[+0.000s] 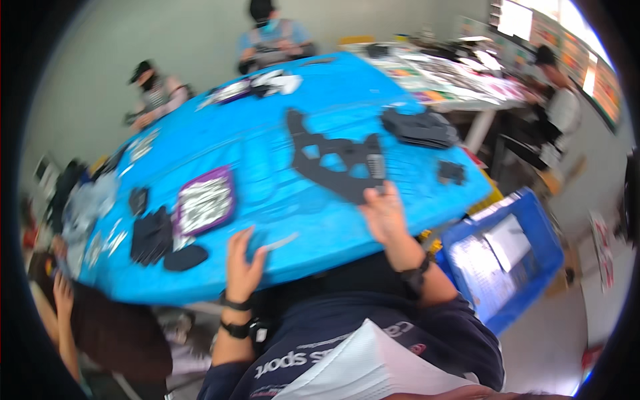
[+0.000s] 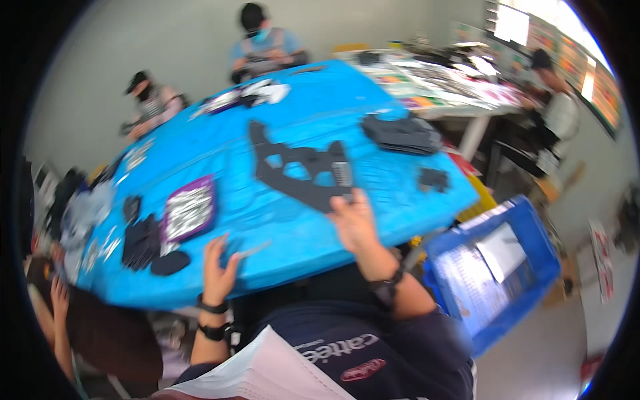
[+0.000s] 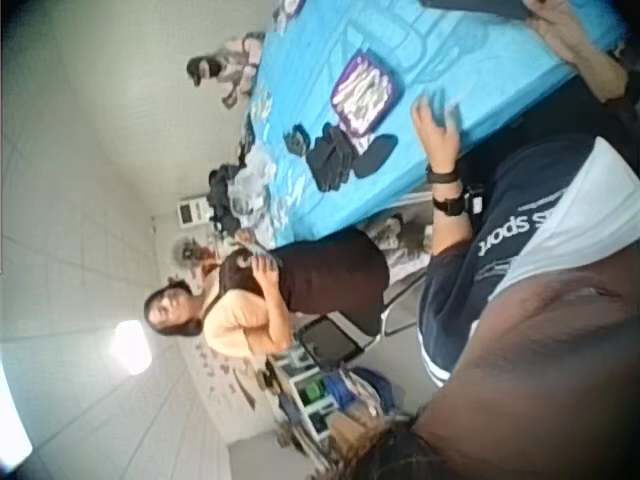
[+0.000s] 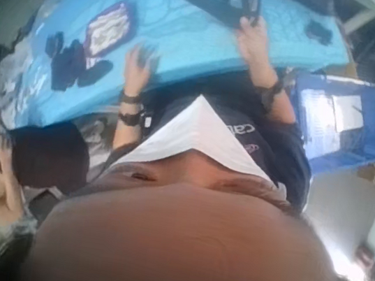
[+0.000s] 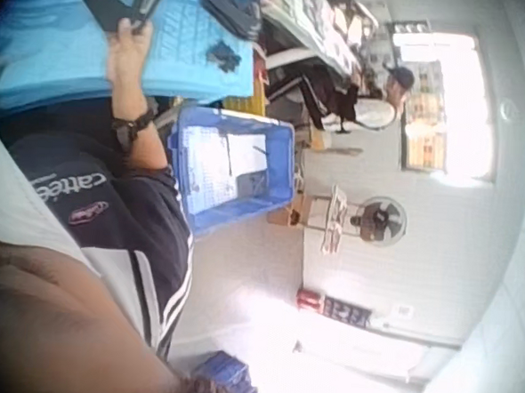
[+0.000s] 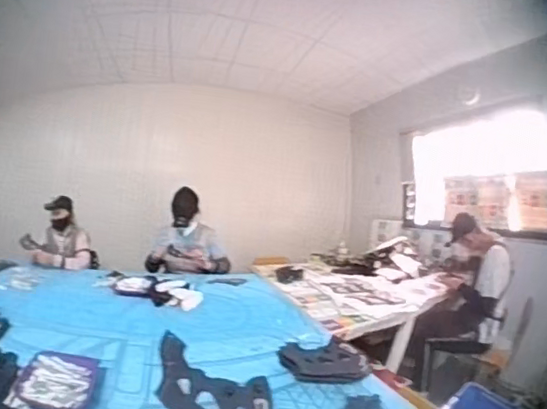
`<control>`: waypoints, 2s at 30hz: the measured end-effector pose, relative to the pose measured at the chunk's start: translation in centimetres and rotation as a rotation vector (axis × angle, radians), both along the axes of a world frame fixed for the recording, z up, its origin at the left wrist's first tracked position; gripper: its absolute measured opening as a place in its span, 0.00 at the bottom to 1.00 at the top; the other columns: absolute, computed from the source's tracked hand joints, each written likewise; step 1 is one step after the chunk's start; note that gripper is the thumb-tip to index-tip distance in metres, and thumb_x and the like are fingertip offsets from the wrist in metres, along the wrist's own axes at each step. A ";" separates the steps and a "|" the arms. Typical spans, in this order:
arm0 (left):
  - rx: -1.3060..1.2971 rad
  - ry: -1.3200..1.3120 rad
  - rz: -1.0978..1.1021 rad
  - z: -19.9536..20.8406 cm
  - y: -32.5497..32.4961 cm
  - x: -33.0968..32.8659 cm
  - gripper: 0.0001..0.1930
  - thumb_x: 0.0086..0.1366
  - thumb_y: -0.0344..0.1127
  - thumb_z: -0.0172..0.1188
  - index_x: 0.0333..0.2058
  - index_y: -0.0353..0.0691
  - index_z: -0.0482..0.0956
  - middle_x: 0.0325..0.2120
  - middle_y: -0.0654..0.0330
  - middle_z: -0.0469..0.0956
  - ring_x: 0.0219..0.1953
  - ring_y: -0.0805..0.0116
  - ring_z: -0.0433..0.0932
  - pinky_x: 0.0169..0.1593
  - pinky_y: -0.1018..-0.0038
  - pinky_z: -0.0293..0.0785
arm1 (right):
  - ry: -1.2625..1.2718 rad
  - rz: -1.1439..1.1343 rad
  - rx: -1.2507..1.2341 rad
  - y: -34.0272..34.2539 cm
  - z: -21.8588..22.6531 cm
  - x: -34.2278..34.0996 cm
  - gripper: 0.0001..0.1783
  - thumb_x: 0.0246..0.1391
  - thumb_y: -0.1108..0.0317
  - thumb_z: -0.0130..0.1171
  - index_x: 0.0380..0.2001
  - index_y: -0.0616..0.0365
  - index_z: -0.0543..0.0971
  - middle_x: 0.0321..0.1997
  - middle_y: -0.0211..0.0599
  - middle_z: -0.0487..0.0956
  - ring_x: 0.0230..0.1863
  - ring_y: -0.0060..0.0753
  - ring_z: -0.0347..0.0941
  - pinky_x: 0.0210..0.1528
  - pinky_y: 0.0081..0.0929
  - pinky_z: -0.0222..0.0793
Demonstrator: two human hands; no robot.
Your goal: The person handles a large black shoe component and applies small white adhesive strips to specific spots on its surface. The person picks up the strips from a purple tray and presses them onto the component by hand.
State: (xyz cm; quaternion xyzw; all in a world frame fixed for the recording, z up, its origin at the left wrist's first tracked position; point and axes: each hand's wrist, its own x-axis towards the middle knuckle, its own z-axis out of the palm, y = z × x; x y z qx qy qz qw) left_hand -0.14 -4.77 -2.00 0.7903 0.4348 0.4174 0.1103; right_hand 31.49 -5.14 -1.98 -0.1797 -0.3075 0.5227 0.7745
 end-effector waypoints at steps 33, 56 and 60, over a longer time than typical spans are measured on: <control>-0.932 -0.876 -0.653 3.9 -3.3 -4.3 0.25 0.70 0.49 0.42 0.62 0.48 0.58 0.55 0.52 0.67 0.50 0.60 0.73 0.46 0.66 0.77 | 0.193 -0.107 0.199 -3.2 -0.8 7.7 0.13 0.64 0.74 0.43 0.48 0.72 0.66 0.47 0.50 0.71 0.47 0.34 0.71 0.56 0.25 0.71; 0.330 -0.849 -1.248 14.6 -9.4 -3.5 0.10 0.61 0.33 0.60 0.37 0.32 0.80 0.36 0.52 0.77 0.36 0.61 0.77 0.41 0.67 0.72 | -0.155 -0.131 -0.091 -5.0 -0.4 3.6 0.20 0.62 0.72 0.48 0.56 0.61 0.63 0.54 0.39 0.70 0.45 0.23 0.71 0.49 0.16 0.72; 0.311 -0.866 -1.208 15.2 -10.2 -3.1 0.08 0.60 0.33 0.62 0.35 0.34 0.80 0.30 0.57 0.77 0.33 0.65 0.77 0.35 0.71 0.71 | -0.187 -0.108 -0.052 -5.2 0.2 3.2 0.20 0.62 0.72 0.47 0.57 0.61 0.62 0.53 0.39 0.70 0.45 0.23 0.71 0.49 0.17 0.72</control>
